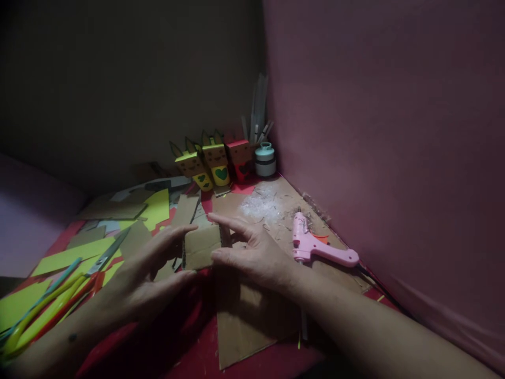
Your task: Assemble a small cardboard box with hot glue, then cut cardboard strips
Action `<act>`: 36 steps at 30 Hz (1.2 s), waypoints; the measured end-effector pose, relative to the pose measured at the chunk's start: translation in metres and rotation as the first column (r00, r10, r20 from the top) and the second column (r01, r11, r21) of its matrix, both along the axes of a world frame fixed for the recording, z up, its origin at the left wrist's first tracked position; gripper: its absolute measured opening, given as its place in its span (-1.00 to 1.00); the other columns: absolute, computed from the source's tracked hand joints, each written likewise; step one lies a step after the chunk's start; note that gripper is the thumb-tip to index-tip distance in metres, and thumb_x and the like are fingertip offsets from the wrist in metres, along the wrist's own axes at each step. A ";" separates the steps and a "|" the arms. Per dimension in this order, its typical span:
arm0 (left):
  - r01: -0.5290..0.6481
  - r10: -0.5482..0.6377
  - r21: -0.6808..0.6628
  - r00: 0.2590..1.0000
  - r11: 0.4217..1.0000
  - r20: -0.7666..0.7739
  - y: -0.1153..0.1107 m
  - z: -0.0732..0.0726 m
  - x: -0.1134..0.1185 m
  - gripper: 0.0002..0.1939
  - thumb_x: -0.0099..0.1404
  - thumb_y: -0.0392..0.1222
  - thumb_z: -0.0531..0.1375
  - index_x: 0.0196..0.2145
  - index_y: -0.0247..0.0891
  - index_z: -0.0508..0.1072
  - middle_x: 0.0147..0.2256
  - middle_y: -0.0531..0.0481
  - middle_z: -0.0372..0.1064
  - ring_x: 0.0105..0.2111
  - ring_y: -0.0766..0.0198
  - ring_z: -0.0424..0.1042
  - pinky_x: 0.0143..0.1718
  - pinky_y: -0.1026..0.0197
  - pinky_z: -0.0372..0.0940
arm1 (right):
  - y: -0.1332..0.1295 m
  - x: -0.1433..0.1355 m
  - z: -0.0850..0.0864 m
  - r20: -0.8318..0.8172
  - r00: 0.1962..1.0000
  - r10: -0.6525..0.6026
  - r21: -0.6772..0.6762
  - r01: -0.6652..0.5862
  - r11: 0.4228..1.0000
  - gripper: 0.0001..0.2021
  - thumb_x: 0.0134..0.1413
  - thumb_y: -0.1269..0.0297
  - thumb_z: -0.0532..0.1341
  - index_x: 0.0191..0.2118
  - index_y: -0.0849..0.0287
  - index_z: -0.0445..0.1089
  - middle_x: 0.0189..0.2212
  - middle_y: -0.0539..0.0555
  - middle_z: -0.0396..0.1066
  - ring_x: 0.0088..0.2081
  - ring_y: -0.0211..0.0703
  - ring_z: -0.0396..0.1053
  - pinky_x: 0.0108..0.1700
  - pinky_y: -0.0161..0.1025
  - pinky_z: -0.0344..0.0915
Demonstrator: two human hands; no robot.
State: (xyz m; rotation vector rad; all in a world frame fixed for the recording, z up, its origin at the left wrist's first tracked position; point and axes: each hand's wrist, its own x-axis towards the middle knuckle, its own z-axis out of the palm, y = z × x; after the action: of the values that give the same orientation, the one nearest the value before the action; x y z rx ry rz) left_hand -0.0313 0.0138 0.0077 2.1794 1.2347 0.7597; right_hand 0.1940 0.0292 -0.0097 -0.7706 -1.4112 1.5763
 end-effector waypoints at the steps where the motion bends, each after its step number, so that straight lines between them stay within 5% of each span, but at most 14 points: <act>1: -0.002 0.002 0.006 1.000 1.000 -0.011 0.001 0.001 0.000 -0.48 0.28 -0.11 0.21 0.17 0.06 0.20 0.03 -0.10 0.29 -0.01 0.01 0.35 -0.01 -0.05 0.34 | 0.000 0.000 0.000 0.008 1.000 -0.011 0.005 0.011 1.000 -0.41 -0.06 0.25 0.38 0.15 -0.11 0.34 -0.03 0.06 0.42 -0.10 -0.10 0.39 -0.07 -0.08 0.35; 11: 0.004 0.003 0.156 0.999 0.988 -0.048 0.005 0.000 0.017 -0.37 0.24 -0.10 0.26 0.21 0.07 0.12 0.16 -0.09 0.08 0.22 0.01 0.09 0.20 -0.07 0.13 | -0.001 -0.005 0.004 0.008 0.999 -0.047 -0.026 0.047 0.999 -0.36 -0.06 0.35 0.33 0.21 -0.02 0.27 -0.17 0.04 0.44 -0.18 -0.15 0.39 -0.07 -0.09 0.33; 21: 0.089 -0.053 0.221 0.986 0.971 -0.160 0.017 0.005 0.041 -0.48 0.30 -0.11 0.19 0.16 -0.04 0.13 0.06 -0.07 0.27 0.05 0.10 0.29 0.04 0.03 0.24 | 0.006 -0.004 0.001 0.010 0.996 -0.087 -0.068 0.087 0.994 -0.25 -0.12 0.36 0.32 0.27 0.16 0.18 -0.33 0.02 0.42 -0.28 -0.17 0.37 -0.14 -0.13 0.34; 32: 0.101 -0.067 0.167 0.978 0.981 -0.199 0.020 0.002 0.039 -0.46 0.28 -0.18 0.21 0.16 0.01 0.13 0.07 -0.02 0.25 0.06 0.14 0.26 0.04 0.05 0.22 | 0.012 0.003 0.005 0.074 0.996 -0.041 -0.082 0.047 0.996 -0.31 -0.04 0.48 0.24 0.27 0.22 0.16 0.08 0.19 0.38 -0.06 -0.10 0.40 0.03 -0.11 0.34; 36: 0.086 -0.063 0.114 0.978 0.990 -0.197 0.019 -0.001 0.037 -0.50 0.27 -0.14 0.21 0.13 -0.11 0.18 0.02 -0.10 0.26 0.02 0.09 0.27 0.00 0.00 0.24 | 0.010 0.011 0.004 0.259 0.957 -0.128 0.081 0.110 0.991 -0.31 -0.05 0.59 0.15 0.28 0.24 0.14 0.06 0.20 0.41 0.05 -0.04 0.36 0.13 -0.04 0.29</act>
State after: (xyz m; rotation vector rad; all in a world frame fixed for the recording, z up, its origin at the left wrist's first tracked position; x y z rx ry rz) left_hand 0.0059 0.0331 0.0063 2.4330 1.2192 0.6187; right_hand 0.2047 0.0397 -0.0058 -1.0369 -1.5663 1.3650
